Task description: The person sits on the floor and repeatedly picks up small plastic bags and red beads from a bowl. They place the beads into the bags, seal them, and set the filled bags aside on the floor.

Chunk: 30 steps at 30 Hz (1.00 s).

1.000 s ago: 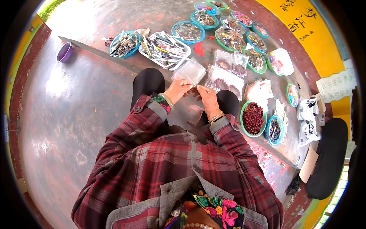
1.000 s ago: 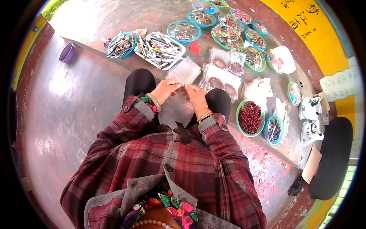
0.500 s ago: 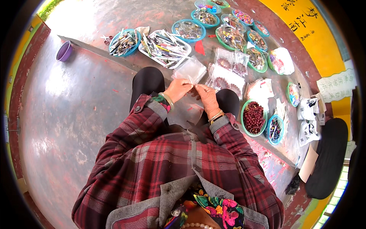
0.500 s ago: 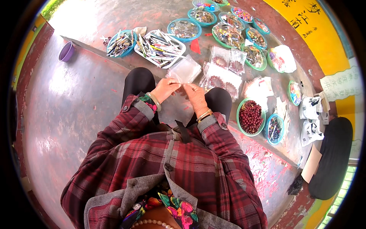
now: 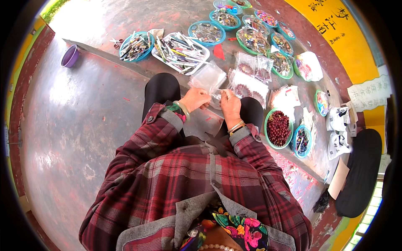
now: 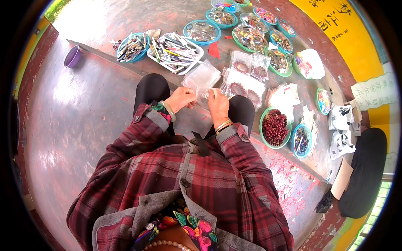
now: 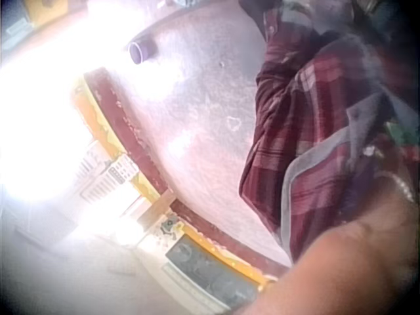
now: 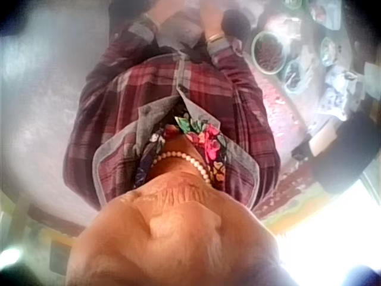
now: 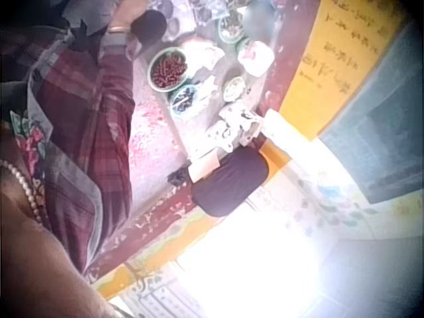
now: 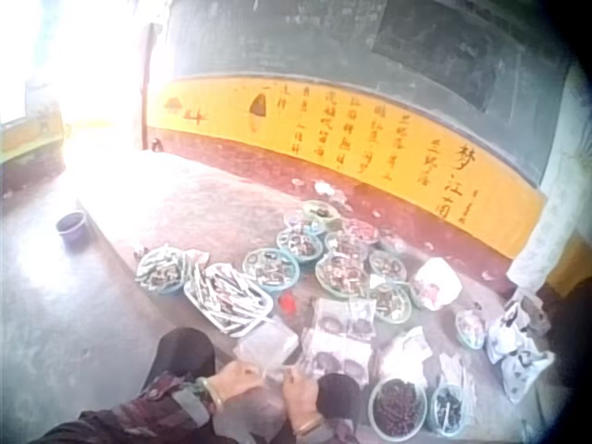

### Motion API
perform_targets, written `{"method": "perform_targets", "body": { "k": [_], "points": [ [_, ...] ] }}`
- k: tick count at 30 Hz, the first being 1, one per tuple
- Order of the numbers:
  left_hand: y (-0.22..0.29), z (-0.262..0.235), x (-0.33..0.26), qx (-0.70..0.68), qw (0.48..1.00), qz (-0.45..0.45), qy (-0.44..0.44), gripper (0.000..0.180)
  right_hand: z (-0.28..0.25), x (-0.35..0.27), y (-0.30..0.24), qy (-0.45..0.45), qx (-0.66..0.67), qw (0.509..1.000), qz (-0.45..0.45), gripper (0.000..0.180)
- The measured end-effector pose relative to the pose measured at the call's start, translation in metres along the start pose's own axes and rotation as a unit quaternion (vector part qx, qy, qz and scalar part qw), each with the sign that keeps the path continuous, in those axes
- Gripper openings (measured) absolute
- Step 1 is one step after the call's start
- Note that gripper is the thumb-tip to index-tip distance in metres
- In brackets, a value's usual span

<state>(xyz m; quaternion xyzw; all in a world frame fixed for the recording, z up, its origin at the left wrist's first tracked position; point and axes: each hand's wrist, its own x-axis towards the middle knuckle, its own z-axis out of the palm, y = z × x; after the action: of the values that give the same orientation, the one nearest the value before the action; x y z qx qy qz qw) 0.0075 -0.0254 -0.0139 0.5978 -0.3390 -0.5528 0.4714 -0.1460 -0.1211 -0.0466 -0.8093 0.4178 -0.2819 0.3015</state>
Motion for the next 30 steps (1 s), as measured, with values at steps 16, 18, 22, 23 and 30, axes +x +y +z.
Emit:
{"method": "perform_targets", "body": {
  "k": [16,18,22,23,30],
  "points": [
    [-0.017,0.002,0.004,0.453,0.851,0.200,0.173,0.032,-0.015,-0.014,-0.037,-0.069,-0.204,0.923,-0.318,0.006],
    [-0.024,0.001,0.008,0.462,0.853,0.195,0.144,0.031,-0.014,-0.013,-0.035,-0.071,-0.193,0.926,-0.317,0.006],
    [-0.025,0.006,0.005,0.448,0.871,0.180,0.088,0.033,-0.016,-0.009,-0.028,-0.025,-0.169,0.932,-0.320,0.006],
    [-0.025,0.006,0.005,0.440,0.876,0.181,0.077,0.034,-0.016,-0.008,-0.026,-0.037,-0.174,0.932,-0.316,0.007],
    [-0.028,-0.002,0.011,0.282,0.937,0.164,0.123,0.033,-0.014,-0.010,-0.018,-0.097,-0.196,0.957,-0.190,0.016]
  ]
}}
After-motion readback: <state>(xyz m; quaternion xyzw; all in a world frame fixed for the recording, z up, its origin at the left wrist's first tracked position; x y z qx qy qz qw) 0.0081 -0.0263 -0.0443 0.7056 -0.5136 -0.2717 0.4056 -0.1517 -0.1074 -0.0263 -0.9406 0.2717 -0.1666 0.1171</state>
